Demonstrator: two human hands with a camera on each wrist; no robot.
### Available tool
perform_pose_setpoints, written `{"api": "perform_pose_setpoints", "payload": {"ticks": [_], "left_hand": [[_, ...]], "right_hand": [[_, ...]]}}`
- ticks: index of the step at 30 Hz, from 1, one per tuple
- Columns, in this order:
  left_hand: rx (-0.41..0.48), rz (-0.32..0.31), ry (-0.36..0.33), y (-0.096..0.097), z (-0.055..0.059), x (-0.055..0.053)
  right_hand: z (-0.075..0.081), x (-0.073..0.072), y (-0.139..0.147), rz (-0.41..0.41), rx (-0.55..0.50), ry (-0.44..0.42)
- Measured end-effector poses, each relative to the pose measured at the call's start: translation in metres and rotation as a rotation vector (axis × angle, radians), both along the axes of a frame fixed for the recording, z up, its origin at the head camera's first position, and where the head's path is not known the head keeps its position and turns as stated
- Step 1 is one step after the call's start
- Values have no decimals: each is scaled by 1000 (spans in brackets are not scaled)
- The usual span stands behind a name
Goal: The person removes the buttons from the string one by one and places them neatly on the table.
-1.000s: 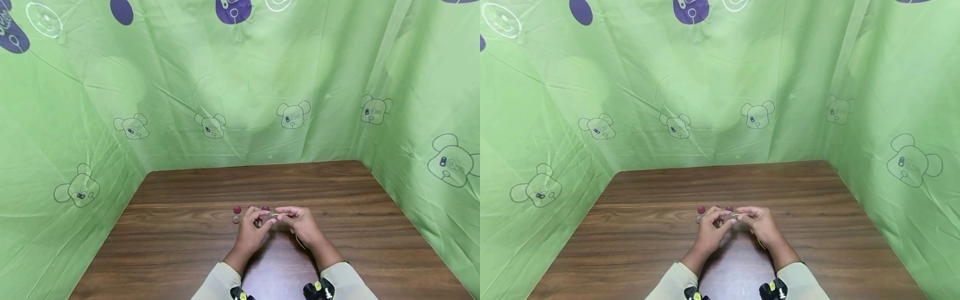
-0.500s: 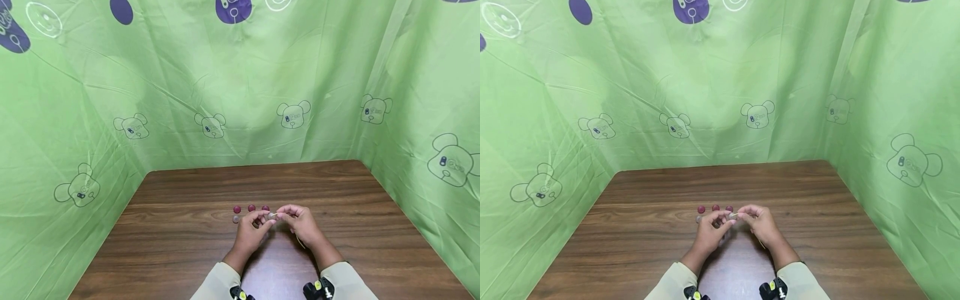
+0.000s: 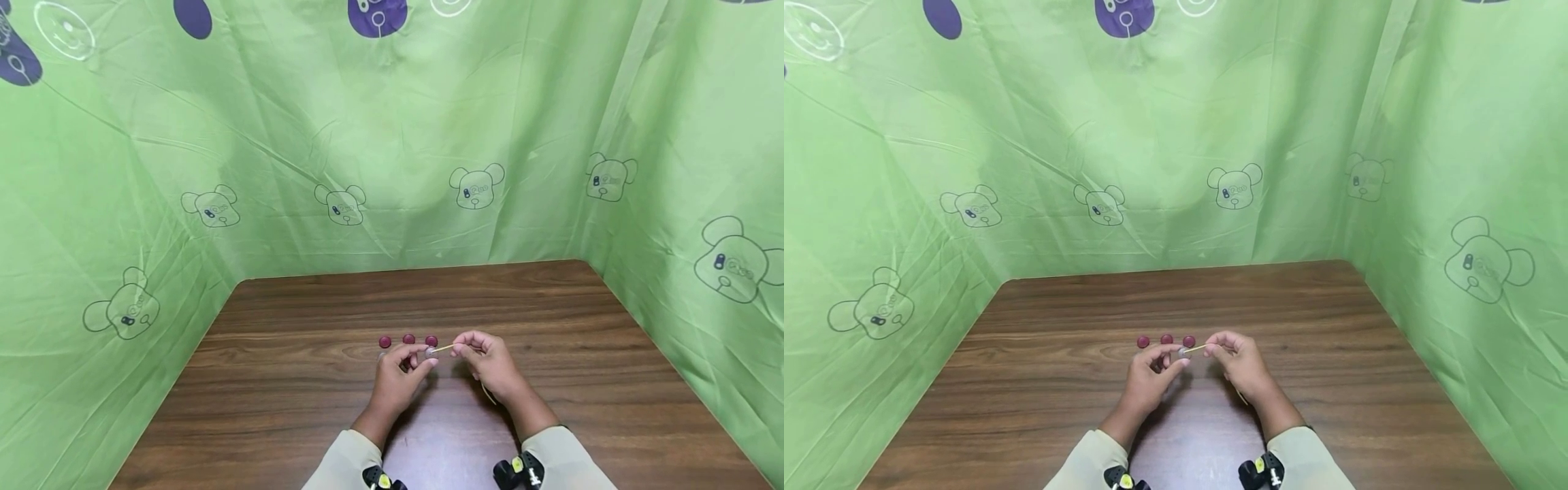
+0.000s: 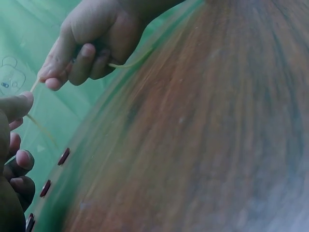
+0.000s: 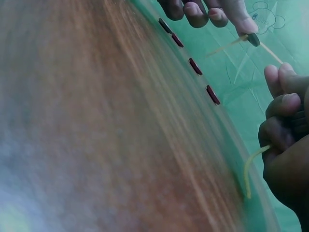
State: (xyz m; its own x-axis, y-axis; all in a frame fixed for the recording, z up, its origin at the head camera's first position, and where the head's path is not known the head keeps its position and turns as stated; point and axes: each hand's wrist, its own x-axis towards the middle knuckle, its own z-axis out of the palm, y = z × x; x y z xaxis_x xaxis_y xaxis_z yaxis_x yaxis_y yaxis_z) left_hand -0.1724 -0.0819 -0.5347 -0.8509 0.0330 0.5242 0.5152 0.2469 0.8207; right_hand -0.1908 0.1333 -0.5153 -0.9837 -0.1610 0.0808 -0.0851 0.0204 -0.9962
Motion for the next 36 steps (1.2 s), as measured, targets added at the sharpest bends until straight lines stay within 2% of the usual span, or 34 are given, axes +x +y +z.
{"api": "perform_pose_setpoints", "payload": {"ticks": [7,19,30,36], "left_hand": [[-30,-2,-79,-5,3,1],[-10,15,-86,-10,3,2],[-5,60,-112,-10,2,3],[-2,77,-115,-11,1,2]], "right_hand": [[-1,0,0,-36,15,-5],[0,-2,-1,-103,-5,9],[3,-3,0,-181,-56,-24],[3,-4,1,-191,-64,-34]]}}
